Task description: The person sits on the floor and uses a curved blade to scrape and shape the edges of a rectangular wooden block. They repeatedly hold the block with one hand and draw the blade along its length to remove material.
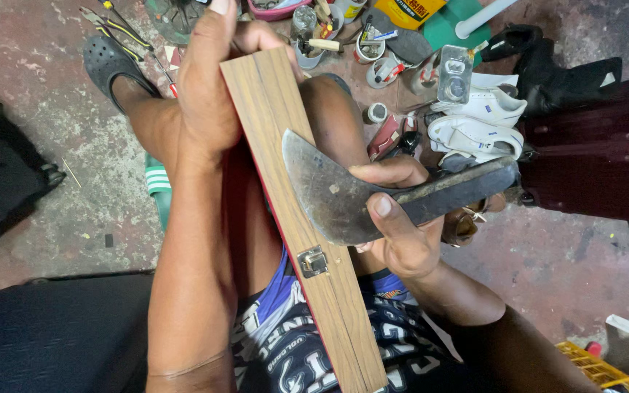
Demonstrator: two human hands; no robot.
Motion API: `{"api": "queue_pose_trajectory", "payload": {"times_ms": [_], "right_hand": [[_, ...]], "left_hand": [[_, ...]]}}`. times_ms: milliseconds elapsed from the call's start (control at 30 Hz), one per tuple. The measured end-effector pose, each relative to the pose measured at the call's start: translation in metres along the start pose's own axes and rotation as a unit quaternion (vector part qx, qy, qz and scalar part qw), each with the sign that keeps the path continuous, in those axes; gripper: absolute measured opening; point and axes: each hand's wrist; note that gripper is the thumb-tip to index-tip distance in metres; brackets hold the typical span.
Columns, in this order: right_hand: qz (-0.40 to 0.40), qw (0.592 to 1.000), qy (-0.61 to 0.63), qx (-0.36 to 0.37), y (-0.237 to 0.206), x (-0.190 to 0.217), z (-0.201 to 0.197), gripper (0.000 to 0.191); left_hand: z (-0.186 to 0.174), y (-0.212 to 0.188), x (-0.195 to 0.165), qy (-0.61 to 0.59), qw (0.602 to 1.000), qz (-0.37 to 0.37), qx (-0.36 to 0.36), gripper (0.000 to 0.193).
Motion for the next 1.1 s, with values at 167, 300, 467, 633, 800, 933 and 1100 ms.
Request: {"api": "queue_pose_trajectory", "payload": {"times_ms": [167, 300, 467, 633, 800, 933, 1100], "right_hand": [[-0.012, 1.0, 0.021, -0.014, -0.004, 0.0, 0.008, 0.034], [-0.023, 0.999, 0.042, -0.003, -0.007, 0.003, 0.004, 0.036], [-0.048, 0.996, 0.059, -0.039, -0.009, -0.002, 0.004, 0.035], [-0.025, 0.995, 0.085, -0.05, -0.01, -0.004, 0.004, 0.035], [-0.005, 0.995, 0.089, -0.036, -0.011, -0.006, -0.002, 0.034], [0.0, 0.996, 0.093, -0.005, -0.012, -0.005, -0.009, 0.034], [0.02, 0.996, -0.038, -0.083, -0.013, 0.002, -0.016, 0.03]], "left_hand": [[0.006, -0.003, -0.004, -0.02, 1.0, -0.004, 0.015, 0.075], [0.011, -0.003, -0.007, 0.062, 0.998, 0.014, 0.005, 0.076], [0.018, -0.001, -0.006, 0.05, 0.998, 0.016, 0.017, 0.076], [0.019, -0.004, -0.006, 0.049, 0.999, -0.002, -0.006, 0.071], [0.02, -0.009, -0.007, 0.073, 0.997, -0.015, -0.03, 0.07], [0.02, -0.004, -0.006, 0.055, 0.998, 0.007, 0.009, 0.07], [0.022, -0.002, -0.003, 0.02, 1.0, 0.0, -0.009, 0.07]]}}
Point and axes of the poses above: each hand's wrist, its own y-axis towards the middle knuckle, its own z-axis out of the palm, x = y × z, and after that the axes turned 10 degrees about -y, right-handed
